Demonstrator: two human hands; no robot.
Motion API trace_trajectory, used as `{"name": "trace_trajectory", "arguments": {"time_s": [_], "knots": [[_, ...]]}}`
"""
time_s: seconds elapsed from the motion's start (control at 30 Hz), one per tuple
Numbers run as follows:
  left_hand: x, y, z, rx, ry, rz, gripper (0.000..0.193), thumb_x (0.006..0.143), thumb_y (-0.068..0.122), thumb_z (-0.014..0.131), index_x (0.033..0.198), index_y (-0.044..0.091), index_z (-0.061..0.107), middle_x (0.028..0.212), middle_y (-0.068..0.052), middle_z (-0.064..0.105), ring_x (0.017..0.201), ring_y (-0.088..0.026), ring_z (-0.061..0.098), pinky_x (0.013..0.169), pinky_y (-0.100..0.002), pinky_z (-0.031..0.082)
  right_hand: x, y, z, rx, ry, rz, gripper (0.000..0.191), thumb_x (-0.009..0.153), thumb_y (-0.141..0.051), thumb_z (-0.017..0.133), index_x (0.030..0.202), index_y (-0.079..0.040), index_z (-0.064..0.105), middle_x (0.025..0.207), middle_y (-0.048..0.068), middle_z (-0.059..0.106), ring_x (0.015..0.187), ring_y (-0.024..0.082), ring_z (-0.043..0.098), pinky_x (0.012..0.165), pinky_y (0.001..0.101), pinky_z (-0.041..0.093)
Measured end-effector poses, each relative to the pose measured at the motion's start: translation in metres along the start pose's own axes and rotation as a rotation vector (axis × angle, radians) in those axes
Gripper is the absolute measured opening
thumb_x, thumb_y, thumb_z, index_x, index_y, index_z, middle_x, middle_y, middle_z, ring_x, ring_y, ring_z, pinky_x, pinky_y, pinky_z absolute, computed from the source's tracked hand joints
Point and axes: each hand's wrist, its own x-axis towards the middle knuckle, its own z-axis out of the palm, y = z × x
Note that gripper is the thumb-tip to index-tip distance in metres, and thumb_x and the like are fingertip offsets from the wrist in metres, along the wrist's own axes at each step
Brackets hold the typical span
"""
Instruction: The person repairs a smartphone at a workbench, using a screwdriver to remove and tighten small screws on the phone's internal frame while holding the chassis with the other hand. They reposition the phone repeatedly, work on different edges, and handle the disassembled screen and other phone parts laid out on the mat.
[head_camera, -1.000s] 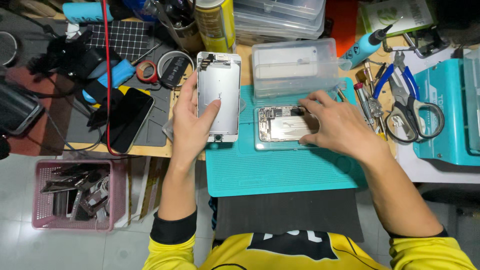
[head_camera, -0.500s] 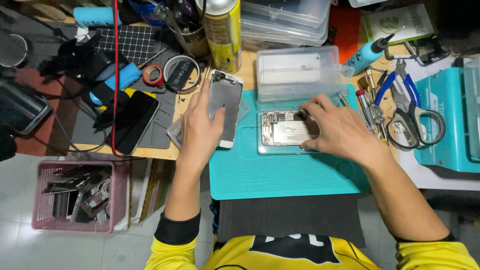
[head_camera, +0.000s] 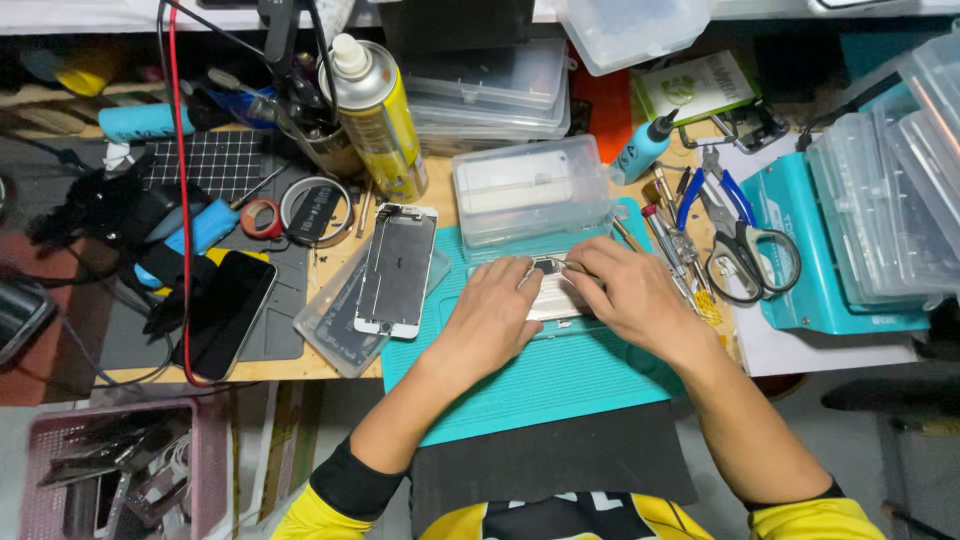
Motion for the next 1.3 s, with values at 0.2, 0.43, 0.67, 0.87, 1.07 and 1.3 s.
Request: {"name": "trace_trajectory", "arguments": {"time_s": [0.2, 0.43, 0.67, 0.87, 1.07, 1.3], "knots": [[0.01, -0.006, 0.004, 0.074, -0.1, 0.039, 0.065, 0.064, 0.017, 0.083, 0.122, -0.006, 0.062, 0.107, -0.018, 0.065, 0.101, -0.036, 0.061, 0.088, -0.048, 0.047, -0.007, 0.007, -0.009, 0.008, 0.08, 0.049, 0.016, 0.097, -0.016, 0.064, 0.1, 0.0, 0.068, 0.1, 0.015, 0.069, 0.086, 0.038, 0.067, 0.073, 0.0437, 0.053], [0.022, -0.004, 0.003, 0.145, -0.142, 0.045, 0.02, 0.086, 0.009, 0.069, 0.105, 0.004, 0.067, 0.094, -0.014, 0.068, 0.09, -0.033, 0.065, 0.079, -0.048, 0.049, -0.01, 0.017, -0.012, 0.102, 0.216, 0.116, 0.017, 0.098, -0.014, 0.065, 0.1, 0.002, 0.07, 0.096, 0.014, 0.071, 0.084, 0.031, 0.069, 0.073, 0.0378, 0.052], [0.015, 0.014, -0.034, 0.116, 0.119, 0.204, 0.027, 0.081, 0.008, 0.07, 0.107, 0.001, 0.069, 0.109, -0.014, 0.069, 0.107, -0.033, 0.064, 0.099, -0.052, 0.047, -0.011, 0.049, -0.013, 0.493, 0.169, 0.408, 0.022, 0.101, -0.02, 0.066, 0.102, 0.0, 0.075, 0.086, 0.004, 0.07, 0.076, 0.011, 0.059, 0.069, 0.0263, 0.048], [0.017, 0.017, -0.058, 0.215, 0.178, 0.26, 0.018, 0.085, 0.009, 0.067, 0.102, 0.006, 0.071, 0.114, -0.01, 0.068, 0.128, -0.033, 0.057, 0.118, -0.07, 0.029, -0.005, 0.051, 0.0, 0.756, -0.078, 0.55, 0.027, 0.097, -0.021, 0.065, 0.112, 0.0, 0.076, 0.087, -0.003, 0.074, 0.066, 0.003, 0.049, 0.058, 0.022, 0.039], [0.018, 0.011, -0.051, 0.213, 0.191, 0.277, 0.025, 0.087, 0.009, 0.067, 0.111, 0.012, 0.072, 0.139, -0.011, 0.06, 0.143, -0.036, 0.048, 0.12, -0.072, 0.022, -0.003, 0.05, 0.014, 1.002, -0.121, 0.503, 0.024, 0.095, -0.011, 0.07, 0.115, 0.002, 0.072, 0.081, -0.005, 0.065, 0.067, 0.0, 0.052, 0.056, 0.0196, 0.039], [-0.002, -0.001, -0.031, -0.34, 0.476, -0.046, 0.07, 0.092, -0.004, 0.059, 0.157, 0.005, 0.036, 0.165, -0.017, 0.038, 0.157, -0.037, 0.037, 0.13, -0.047, 0.034, -0.012, 0.047, 0.019, 1.034, 0.164, 0.461, 0.012, 0.099, -0.008, 0.07, 0.108, -0.001, 0.065, 0.078, -0.007, 0.056, 0.059, -0.001, 0.043, 0.05, 0.0174, 0.032]]}}
